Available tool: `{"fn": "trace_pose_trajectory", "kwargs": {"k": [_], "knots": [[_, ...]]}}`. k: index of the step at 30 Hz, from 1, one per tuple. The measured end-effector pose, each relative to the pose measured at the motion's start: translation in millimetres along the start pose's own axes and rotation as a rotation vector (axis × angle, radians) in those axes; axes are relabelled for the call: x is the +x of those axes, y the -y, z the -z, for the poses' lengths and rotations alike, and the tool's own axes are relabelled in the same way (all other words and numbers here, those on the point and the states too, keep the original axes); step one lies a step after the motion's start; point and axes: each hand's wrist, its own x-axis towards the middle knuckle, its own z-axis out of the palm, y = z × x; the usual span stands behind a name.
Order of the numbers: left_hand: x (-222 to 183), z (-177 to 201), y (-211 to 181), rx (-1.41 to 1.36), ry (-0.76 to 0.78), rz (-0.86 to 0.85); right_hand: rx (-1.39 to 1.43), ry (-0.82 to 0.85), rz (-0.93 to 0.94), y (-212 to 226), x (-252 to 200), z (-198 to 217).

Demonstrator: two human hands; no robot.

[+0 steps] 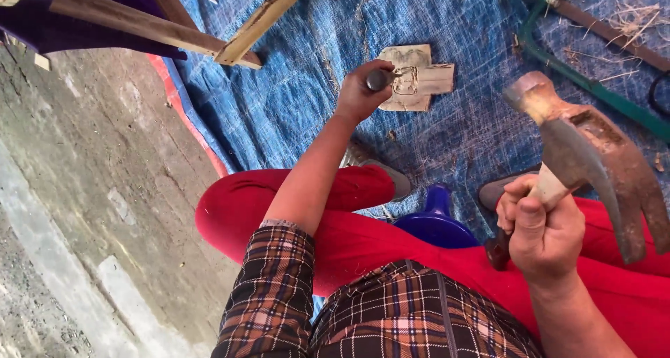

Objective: Using a hammer and chisel to carve or shape a small piece of wood while sitting on the floor.

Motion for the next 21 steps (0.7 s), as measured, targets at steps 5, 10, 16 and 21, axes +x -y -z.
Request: {"fn": "trace_pose_trajectory", "kwargs": {"k": [5,10,16,21], "knots": [[5,-1,-13,-0.059,0.010,-0.026,-0.008,-0.020,-0.026,4,-1,-1],[8,-10,-2,0.127,-0.032,-0.106,0.004,-0.028,-0.050,1,0,-2],[8,-11,-5,0.158,-0.033,-0.066,-0.012,-0.004,-0.059,-4,2,-5],[11,-16,-3,0.207,-0.034,-0.103,-0.038,0.039,-0.051,-7,6,-10]]}}
